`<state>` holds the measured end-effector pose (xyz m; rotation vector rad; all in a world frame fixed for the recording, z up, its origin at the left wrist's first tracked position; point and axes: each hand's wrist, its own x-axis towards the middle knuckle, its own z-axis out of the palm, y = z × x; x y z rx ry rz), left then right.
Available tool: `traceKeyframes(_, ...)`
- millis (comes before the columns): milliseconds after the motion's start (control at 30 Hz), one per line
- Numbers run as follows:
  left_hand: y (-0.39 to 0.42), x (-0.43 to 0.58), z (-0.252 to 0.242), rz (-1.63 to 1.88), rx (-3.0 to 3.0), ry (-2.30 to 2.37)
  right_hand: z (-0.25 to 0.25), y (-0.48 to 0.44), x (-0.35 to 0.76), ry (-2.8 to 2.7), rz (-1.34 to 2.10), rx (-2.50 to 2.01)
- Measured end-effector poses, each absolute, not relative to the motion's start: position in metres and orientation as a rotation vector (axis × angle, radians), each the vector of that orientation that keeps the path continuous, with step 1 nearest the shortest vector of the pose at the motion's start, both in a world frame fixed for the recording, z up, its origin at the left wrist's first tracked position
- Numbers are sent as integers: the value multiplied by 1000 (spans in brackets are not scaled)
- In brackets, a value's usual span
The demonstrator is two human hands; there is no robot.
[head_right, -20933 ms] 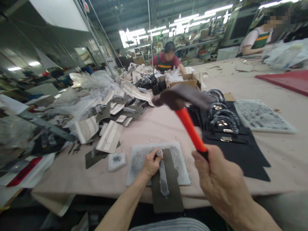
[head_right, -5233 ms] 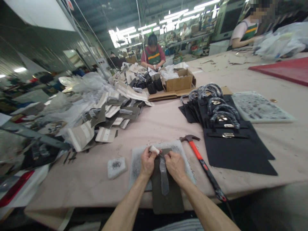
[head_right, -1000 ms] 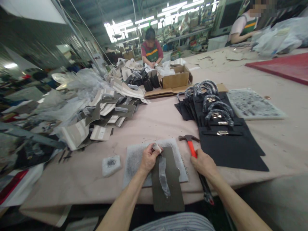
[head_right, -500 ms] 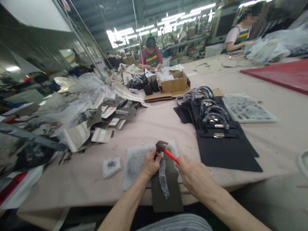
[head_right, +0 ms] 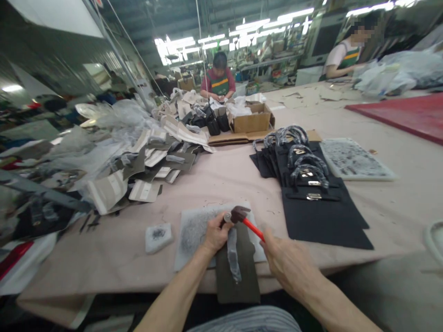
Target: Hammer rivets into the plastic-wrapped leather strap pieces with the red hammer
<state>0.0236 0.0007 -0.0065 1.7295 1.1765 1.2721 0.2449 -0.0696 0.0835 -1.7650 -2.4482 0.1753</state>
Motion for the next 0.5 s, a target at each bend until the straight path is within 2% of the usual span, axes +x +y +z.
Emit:
traceKeyframes(167, -3, 24, -2, 1275, 1729, 1159, 103, -57, 249, -2343, 127, -1850)
traceKeyframes(300, -2, 24, -2, 1275, 1735, 1163, 123, -54, 230, -2128, -187, -1551)
traceKeyframes(367, -2, 24, -3, 1277, 1736, 1166, 122, -58, 225, -2099, -234, -1424)
traceKeyframes(500, -1, 24, -5, 1264, 1723, 1181, 100, -64, 234, -2435, 54, -1579)
